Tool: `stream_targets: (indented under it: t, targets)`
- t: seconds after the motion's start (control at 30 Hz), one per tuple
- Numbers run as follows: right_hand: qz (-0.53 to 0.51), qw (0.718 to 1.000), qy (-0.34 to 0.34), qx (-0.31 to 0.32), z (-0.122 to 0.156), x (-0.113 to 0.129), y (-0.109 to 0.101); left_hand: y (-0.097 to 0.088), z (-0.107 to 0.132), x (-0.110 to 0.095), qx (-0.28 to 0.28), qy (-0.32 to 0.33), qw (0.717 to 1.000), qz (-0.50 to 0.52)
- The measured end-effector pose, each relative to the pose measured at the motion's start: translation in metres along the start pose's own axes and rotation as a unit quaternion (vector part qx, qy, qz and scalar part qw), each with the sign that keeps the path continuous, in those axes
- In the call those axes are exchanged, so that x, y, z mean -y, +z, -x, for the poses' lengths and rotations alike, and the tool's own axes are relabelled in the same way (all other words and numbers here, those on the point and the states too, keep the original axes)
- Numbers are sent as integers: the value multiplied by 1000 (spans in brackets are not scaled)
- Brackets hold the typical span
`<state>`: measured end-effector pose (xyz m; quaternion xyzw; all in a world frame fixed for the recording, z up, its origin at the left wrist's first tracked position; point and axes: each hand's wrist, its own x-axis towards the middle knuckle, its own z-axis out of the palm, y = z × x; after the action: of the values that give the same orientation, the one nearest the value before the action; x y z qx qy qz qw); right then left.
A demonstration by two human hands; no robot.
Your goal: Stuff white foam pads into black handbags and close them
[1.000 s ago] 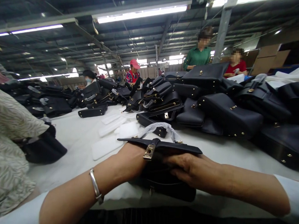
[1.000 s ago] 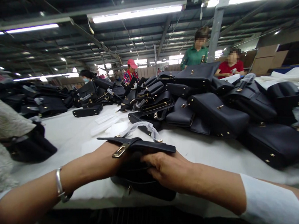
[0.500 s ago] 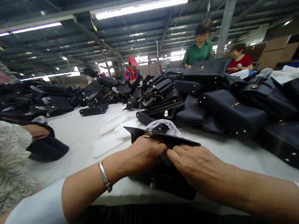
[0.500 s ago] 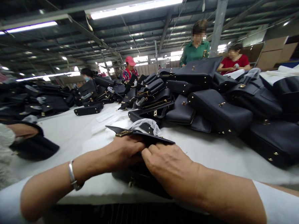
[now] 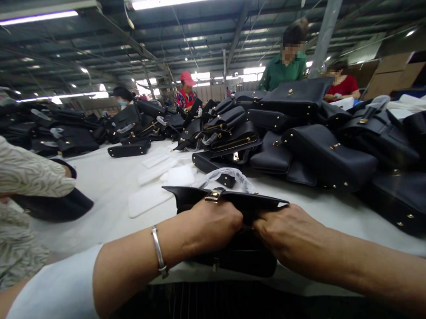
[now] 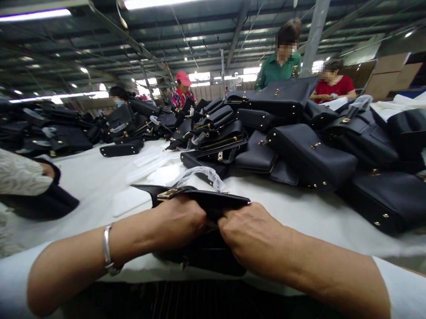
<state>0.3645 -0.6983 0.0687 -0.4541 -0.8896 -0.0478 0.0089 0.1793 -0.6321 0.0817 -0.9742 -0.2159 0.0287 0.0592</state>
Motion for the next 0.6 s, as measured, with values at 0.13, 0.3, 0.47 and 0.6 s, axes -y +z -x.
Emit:
stream_targets:
  t: [0.13,0.3,0.47,0.6]
  targets:
    - [4,996,9,-87,5,-4,18,-1,-5,-8,-79,-54,994,57]
    - [-34,989,-9,-142,3,-2,24,10,-2,-4,-21,-9,982,186]
    - [-49,987,-5,-150,2,1,20,14,7,3,40,45,974,217]
    - [-81,989,-10,-125,4,0,18,12,5,0,75,16,975,210]
